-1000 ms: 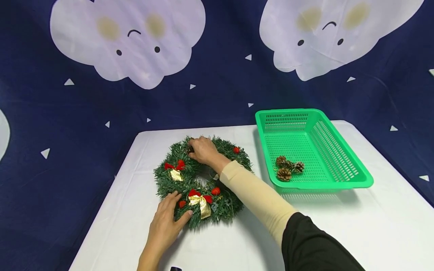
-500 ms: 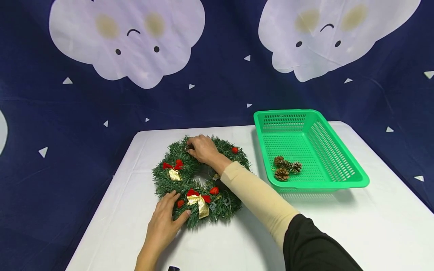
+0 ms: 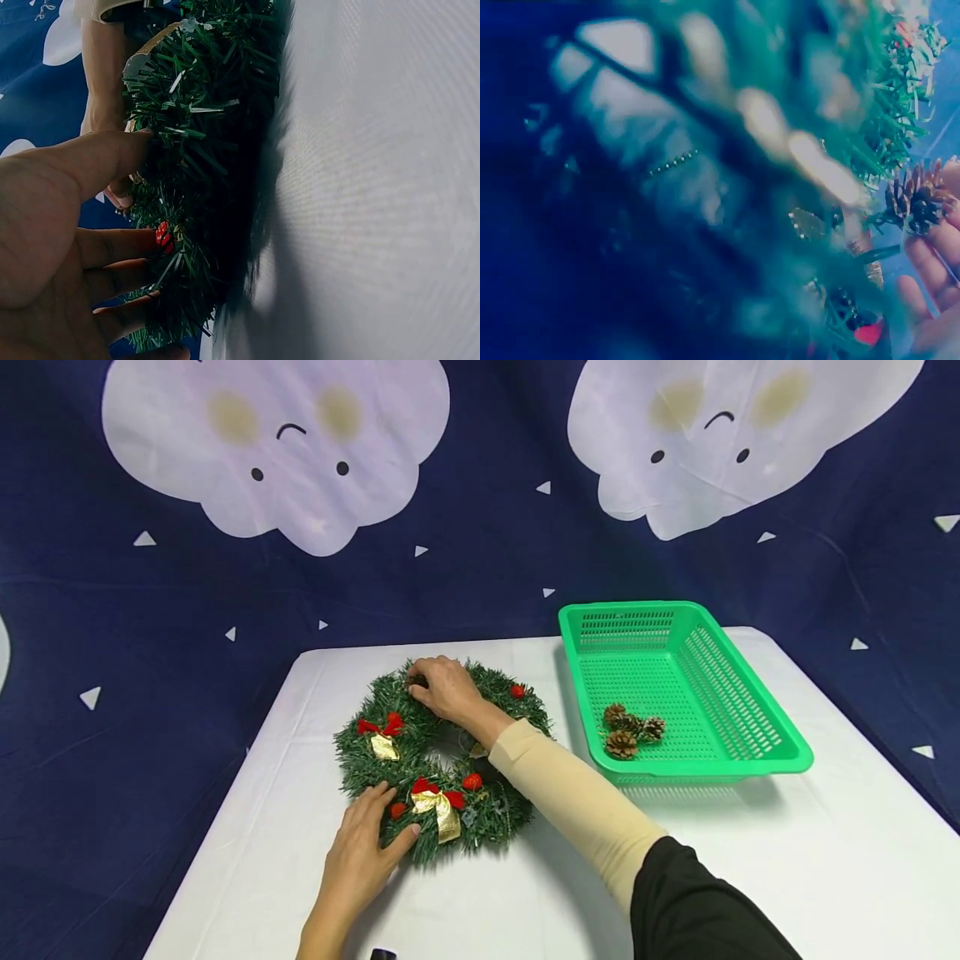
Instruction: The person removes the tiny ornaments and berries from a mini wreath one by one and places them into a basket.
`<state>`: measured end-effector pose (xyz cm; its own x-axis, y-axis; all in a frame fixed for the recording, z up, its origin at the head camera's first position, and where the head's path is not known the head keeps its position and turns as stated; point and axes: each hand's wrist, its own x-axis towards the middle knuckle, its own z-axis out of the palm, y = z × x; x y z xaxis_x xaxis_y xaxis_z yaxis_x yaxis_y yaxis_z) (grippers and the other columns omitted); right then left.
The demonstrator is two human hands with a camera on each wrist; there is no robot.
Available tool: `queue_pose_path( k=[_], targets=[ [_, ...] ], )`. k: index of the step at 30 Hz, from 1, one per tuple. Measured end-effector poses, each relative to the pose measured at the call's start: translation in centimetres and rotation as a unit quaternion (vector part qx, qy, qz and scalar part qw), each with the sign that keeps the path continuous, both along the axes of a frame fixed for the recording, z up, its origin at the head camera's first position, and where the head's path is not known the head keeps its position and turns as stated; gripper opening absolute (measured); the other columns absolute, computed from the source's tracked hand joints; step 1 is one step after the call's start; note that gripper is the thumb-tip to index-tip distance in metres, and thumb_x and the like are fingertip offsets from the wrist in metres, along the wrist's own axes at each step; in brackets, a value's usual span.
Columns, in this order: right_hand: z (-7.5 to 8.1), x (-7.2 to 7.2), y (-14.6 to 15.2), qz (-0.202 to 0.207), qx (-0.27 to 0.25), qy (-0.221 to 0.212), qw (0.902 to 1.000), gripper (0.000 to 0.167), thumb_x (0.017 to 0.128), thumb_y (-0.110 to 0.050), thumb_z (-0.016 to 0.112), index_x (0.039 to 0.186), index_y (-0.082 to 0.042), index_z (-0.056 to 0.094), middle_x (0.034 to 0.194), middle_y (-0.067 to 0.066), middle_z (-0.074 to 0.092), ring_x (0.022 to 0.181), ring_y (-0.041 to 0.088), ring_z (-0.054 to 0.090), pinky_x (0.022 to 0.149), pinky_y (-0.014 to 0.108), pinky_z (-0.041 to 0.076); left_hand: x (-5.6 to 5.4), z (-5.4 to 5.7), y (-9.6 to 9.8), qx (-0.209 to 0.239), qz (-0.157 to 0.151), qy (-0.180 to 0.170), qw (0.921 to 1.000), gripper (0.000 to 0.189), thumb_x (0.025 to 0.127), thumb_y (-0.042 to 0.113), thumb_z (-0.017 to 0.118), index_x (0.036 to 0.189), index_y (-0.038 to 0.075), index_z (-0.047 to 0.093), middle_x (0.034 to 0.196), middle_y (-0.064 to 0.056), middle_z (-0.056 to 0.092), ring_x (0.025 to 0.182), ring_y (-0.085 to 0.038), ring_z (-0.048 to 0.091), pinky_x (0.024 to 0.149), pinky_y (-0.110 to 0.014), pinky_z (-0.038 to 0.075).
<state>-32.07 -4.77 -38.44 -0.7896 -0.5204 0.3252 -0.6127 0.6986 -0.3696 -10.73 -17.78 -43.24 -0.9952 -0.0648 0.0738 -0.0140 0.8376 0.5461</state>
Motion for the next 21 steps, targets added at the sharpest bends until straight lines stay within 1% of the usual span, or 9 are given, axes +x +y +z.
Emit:
queue_pose_path(
  k=[8, 11, 16, 21],
  targets=[
    [0.2, 0.3, 0.4, -0.010, -0.028, -0.035, 0.9989, 0.028, 0.091, -0.029, 0.062, 0.116, -0.017, 0.064, 0.116, 0.002, 0.067, 0.108, 0.020, 0.060, 0.094, 0.037, 0.050, 0.0, 0.0, 0.0, 0.000, -0.002, -0.002, 1.0000, 0.068, 0.085, 0.043, 0.067, 0.140, 0.009, 0.045, 0.151, -0.010, 0.036, 0.141, -0.034, 0.026, 0.108, -0.059, 0.032],
    [0.3, 0.5, 0.6, -0.011, -0.038, -0.050, 0.9979, 0.029, 0.092, -0.030, 0.062, 0.117, -0.017, 0.064, 0.116, 0.002, 0.067, 0.105, 0.020, 0.060, 0.090, 0.037, 0.051, 0.0, -0.1, 0.0, 0.000, -0.002, -0.002, 1.0000, 0.068, 0.085, 0.042, 0.067, 0.140, 0.009, 0.045, 0.151, -0.011, 0.036, 0.141, -0.034, 0.027, 0.108, -0.059, 0.032],
    [0.6, 0.8, 0.8, -0.011, -0.048, -0.060, 0.9970, 0.029, 0.092, -0.030, 0.061, 0.119, -0.018, 0.063, 0.118, 0.001, 0.066, 0.099, 0.019, 0.061, 0.084, 0.036, 0.052, 0.0, 0.0, 0.0, -0.002, -0.003, -0.006, 1.0000, 0.068, 0.085, 0.042, 0.066, 0.140, 0.008, 0.045, 0.152, -0.011, 0.035, 0.141, -0.035, 0.026, 0.109, -0.060, 0.031],
    [1.0, 1.2, 1.2, -0.010, -0.058, -0.068, 0.9960, 0.030, 0.091, -0.029, 0.062, 0.119, -0.018, 0.063, 0.119, 0.002, 0.065, 0.095, 0.019, 0.062, 0.084, 0.037, 0.052, 0.0, 0.0, 0.1, -0.002, -0.004, -0.008, 1.0000, 0.068, 0.085, 0.042, 0.066, 0.140, 0.008, 0.044, 0.152, -0.012, 0.035, 0.141, -0.035, 0.026, 0.109, -0.060, 0.030]
  ],
)
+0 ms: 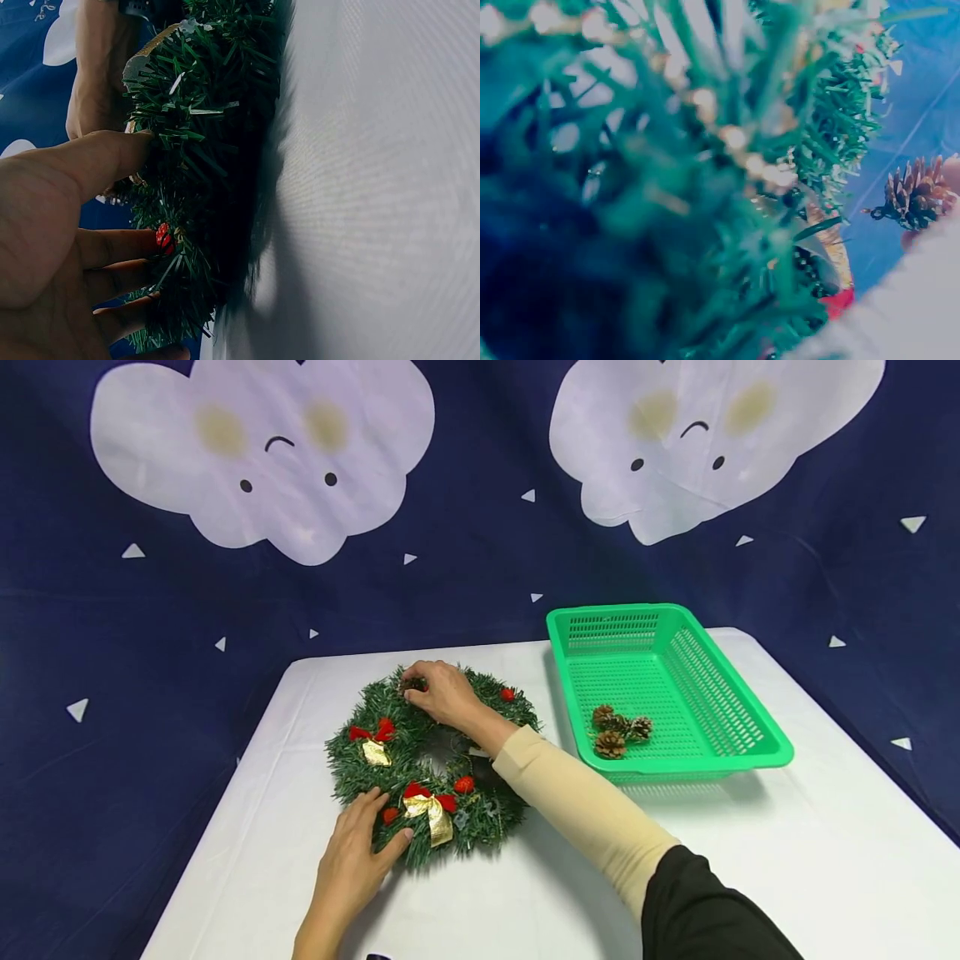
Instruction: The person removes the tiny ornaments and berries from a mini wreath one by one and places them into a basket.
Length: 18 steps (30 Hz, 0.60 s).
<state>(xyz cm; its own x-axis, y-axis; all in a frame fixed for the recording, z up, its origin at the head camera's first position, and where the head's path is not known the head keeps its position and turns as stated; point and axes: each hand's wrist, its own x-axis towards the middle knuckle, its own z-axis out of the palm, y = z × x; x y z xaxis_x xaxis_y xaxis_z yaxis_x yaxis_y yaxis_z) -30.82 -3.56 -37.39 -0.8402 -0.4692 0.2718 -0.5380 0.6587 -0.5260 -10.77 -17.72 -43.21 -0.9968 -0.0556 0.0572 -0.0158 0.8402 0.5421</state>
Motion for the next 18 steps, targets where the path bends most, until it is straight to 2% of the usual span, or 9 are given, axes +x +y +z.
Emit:
queue_pose_path(
  k=[6, 18],
  targets=[
    [0.8, 0.6, 0.4, 0.003, -0.025, -0.023, 0.9994, 0.031, 0.091, -0.030, 0.062, 0.120, -0.019, 0.062, 0.122, 0.001, 0.064, 0.109, 0.020, 0.060, 0.096, 0.040, 0.049, 0.0, 0.0, -0.1, 0.000, 0.000, -0.002, 1.0000, 0.069, 0.086, 0.044, 0.065, 0.141, 0.008, 0.044, 0.152, -0.012, 0.034, 0.142, -0.035, 0.025, 0.109, -0.060, 0.031],
    [1.6, 2.0, 1.9, -0.001, -0.095, -0.067, 0.9932, 0.031, 0.091, -0.029, 0.062, 0.122, -0.021, 0.061, 0.125, -0.002, 0.063, 0.114, 0.020, 0.059, 0.096, 0.041, 0.049, 0.0, -0.1, -0.1, -0.003, -0.001, 0.003, 1.0000, 0.069, 0.086, 0.044, 0.065, 0.140, 0.008, 0.044, 0.152, -0.012, 0.035, 0.141, -0.036, 0.025, 0.109, -0.060, 0.030]
  ],
)
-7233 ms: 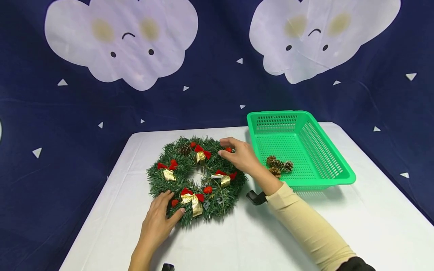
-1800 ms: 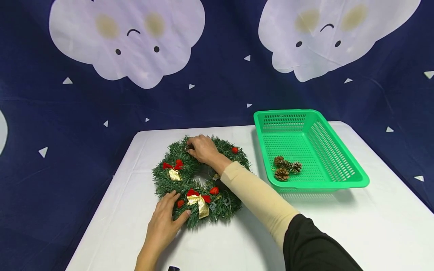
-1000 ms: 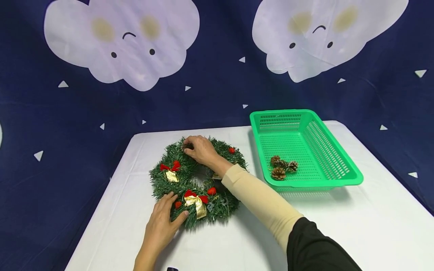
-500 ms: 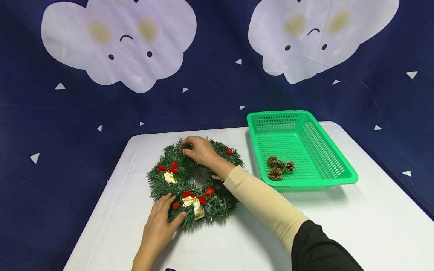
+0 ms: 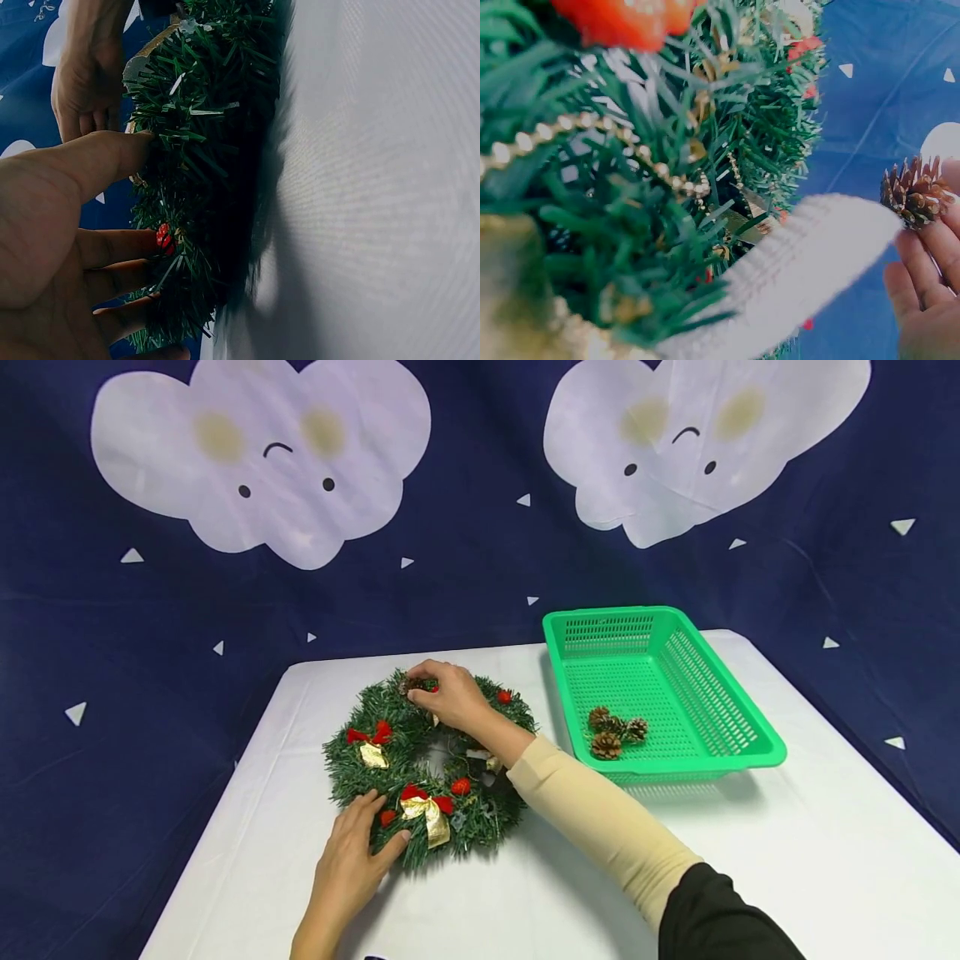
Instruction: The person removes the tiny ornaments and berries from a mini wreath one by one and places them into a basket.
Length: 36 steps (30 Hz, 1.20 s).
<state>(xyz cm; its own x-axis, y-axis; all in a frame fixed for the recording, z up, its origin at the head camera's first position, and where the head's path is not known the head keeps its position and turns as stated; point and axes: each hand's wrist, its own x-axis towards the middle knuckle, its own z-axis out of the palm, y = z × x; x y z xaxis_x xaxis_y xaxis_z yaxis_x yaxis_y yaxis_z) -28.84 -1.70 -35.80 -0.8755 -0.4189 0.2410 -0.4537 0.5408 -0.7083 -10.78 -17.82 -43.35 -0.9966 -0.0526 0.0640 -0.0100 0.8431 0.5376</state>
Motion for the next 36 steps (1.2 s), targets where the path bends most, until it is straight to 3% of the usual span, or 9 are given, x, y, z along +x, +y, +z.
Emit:
queue_pose_path(
  k=[10, 16, 25, 36],
  targets=[
    [0.8, 1.0, 1.2, -0.002, -0.024, -0.010, 0.9997, 0.032, 0.090, -0.030, 0.063, 0.122, -0.022, 0.061, 0.125, -0.003, 0.064, 0.118, 0.019, 0.058, 0.096, 0.041, 0.049, 0.1, 0.0, 0.1, 0.004, 0.002, 0.004, 1.0000, 0.068, 0.086, 0.044, 0.065, 0.140, 0.008, 0.044, 0.152, -0.012, 0.035, 0.141, -0.037, 0.025, 0.109, -0.061, 0.030],
    [1.1, 1.5, 2.7, -0.007, -0.045, -0.023, 0.9987, 0.033, 0.090, -0.029, 0.064, 0.122, -0.023, 0.060, 0.126, -0.003, 0.062, 0.121, 0.020, 0.055, 0.099, 0.034, 0.046, 0.1, 0.2, 0.1, 0.002, 0.001, 0.007, 1.0000, 0.069, 0.086, 0.044, 0.065, 0.140, 0.008, 0.044, 0.152, -0.012, 0.035, 0.141, -0.037, 0.025, 0.108, -0.061, 0.030],
    [1.8, 2.2, 5.4, -0.025, -0.085, 0.003, 0.9961, 0.030, 0.088, -0.028, 0.066, 0.117, -0.019, 0.063, 0.121, 0.003, 0.065, 0.117, 0.025, 0.057, 0.101, 0.046, 0.045, 0.0, 0.4, 0.1, 0.002, -0.004, 0.006, 1.0000, 0.068, 0.086, 0.044, 0.065, 0.140, 0.008, 0.044, 0.151, -0.012, 0.035, 0.141, -0.036, 0.026, 0.108, -0.061, 0.031],
    [2.0, 2.5, 8.3, -0.051, -0.133, 0.028, 0.9895, 0.032, 0.087, -0.023, 0.068, 0.117, -0.013, 0.064, 0.121, 0.010, 0.065, 0.118, 0.027, 0.058, 0.098, 0.045, 0.048, 0.2, 0.2, 0.1, 0.002, -0.002, 0.007, 1.0000, 0.069, 0.086, 0.044, 0.065, 0.140, 0.008, 0.044, 0.151, -0.013, 0.035, 0.141, -0.036, 0.026, 0.108, -0.061, 0.031]
  ],
)
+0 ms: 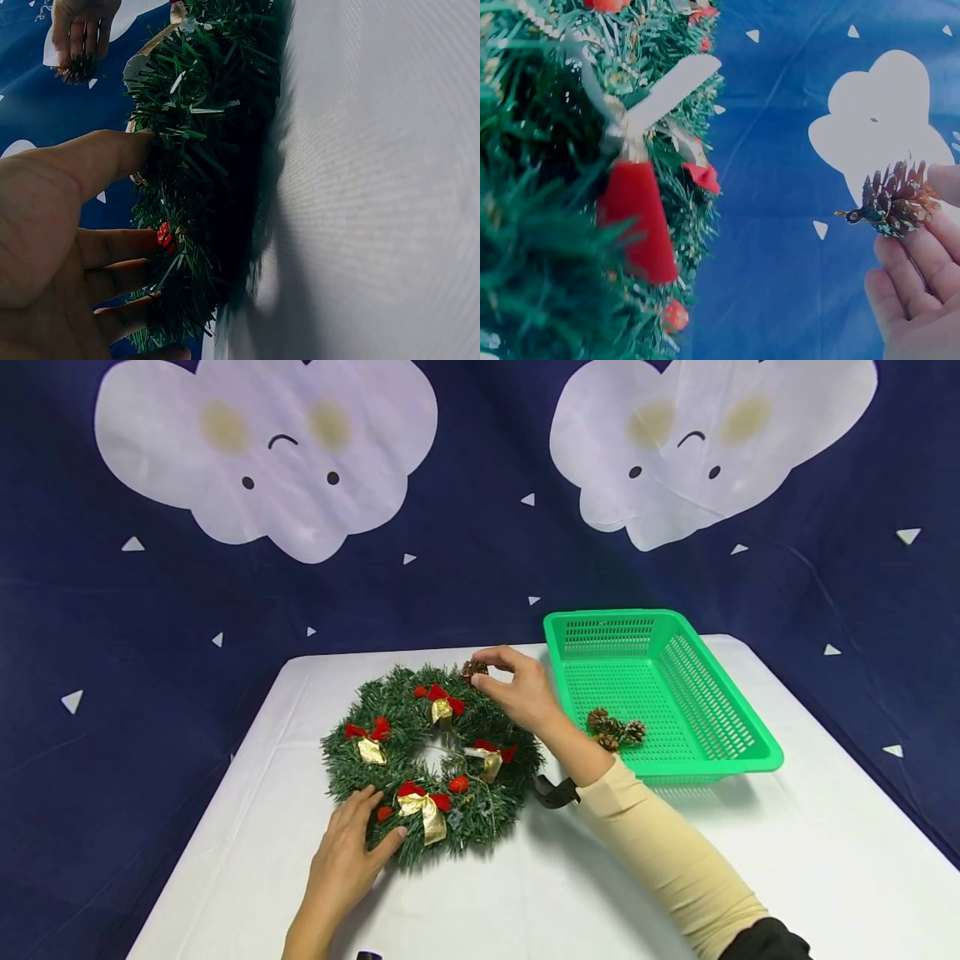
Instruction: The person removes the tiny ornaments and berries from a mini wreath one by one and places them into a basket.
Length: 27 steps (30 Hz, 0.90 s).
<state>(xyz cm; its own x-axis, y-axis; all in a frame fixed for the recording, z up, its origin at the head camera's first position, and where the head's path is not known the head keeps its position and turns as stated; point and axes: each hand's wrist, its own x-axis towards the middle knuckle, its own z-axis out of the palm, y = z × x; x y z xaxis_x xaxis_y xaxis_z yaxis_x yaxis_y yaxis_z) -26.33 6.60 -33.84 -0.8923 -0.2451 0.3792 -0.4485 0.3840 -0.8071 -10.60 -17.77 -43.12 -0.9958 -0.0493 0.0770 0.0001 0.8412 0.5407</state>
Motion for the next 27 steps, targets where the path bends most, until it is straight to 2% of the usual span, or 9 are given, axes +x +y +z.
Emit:
queue_pose_path(
  k=[5, 14, 20, 27],
  targets=[
    [-0.1, 0.1, 1.2, -0.016, 0.004, -0.015, 0.9998, 0.032, 0.088, -0.027, 0.067, 0.118, -0.016, 0.064, 0.123, 0.007, 0.064, 0.120, 0.026, 0.056, 0.096, 0.045, 0.049, 0.0, 0.0, 0.0, 0.001, 0.001, -0.001, 1.0000, 0.069, 0.086, 0.043, 0.065, 0.140, 0.008, 0.044, 0.151, -0.013, 0.035, 0.141, -0.036, 0.027, 0.108, -0.061, 0.031],
    [-0.4, 0.9, 4.2, -0.034, -0.025, -0.042, 0.9982, 0.036, 0.088, -0.028, 0.067, 0.121, -0.016, 0.062, 0.128, 0.008, 0.060, 0.122, 0.028, 0.053, 0.101, 0.048, 0.045, 0.0, 0.1, 0.0, -0.003, 0.000, -0.002, 1.0000, 0.069, 0.086, 0.045, 0.064, 0.141, 0.008, 0.044, 0.151, -0.012, 0.035, 0.141, -0.035, 0.027, 0.108, -0.061, 0.031],
    [-0.5, 1.2, 5.8, -0.052, -0.034, -0.025, 0.9978, 0.038, 0.087, -0.029, 0.068, 0.121, -0.014, 0.062, 0.128, 0.009, 0.060, 0.121, 0.026, 0.054, 0.102, 0.047, 0.044, -0.1, 0.0, 0.1, -0.002, -0.002, -0.003, 1.0000, 0.069, 0.086, 0.046, 0.064, 0.141, 0.008, 0.044, 0.151, -0.012, 0.035, 0.141, -0.035, 0.027, 0.108, -0.060, 0.031],
    [-0.4, 1.5, 7.6, -0.079, -0.039, 0.002, 0.9961, 0.038, 0.086, -0.026, 0.069, 0.121, -0.011, 0.062, 0.127, 0.009, 0.062, 0.119, 0.023, 0.056, 0.093, 0.042, 0.051, -0.1, 0.1, 0.1, -0.002, 0.000, -0.005, 1.0000, 0.069, 0.086, 0.044, 0.065, 0.141, 0.008, 0.044, 0.151, -0.012, 0.035, 0.140, -0.035, 0.027, 0.107, -0.060, 0.032]
  ],
)
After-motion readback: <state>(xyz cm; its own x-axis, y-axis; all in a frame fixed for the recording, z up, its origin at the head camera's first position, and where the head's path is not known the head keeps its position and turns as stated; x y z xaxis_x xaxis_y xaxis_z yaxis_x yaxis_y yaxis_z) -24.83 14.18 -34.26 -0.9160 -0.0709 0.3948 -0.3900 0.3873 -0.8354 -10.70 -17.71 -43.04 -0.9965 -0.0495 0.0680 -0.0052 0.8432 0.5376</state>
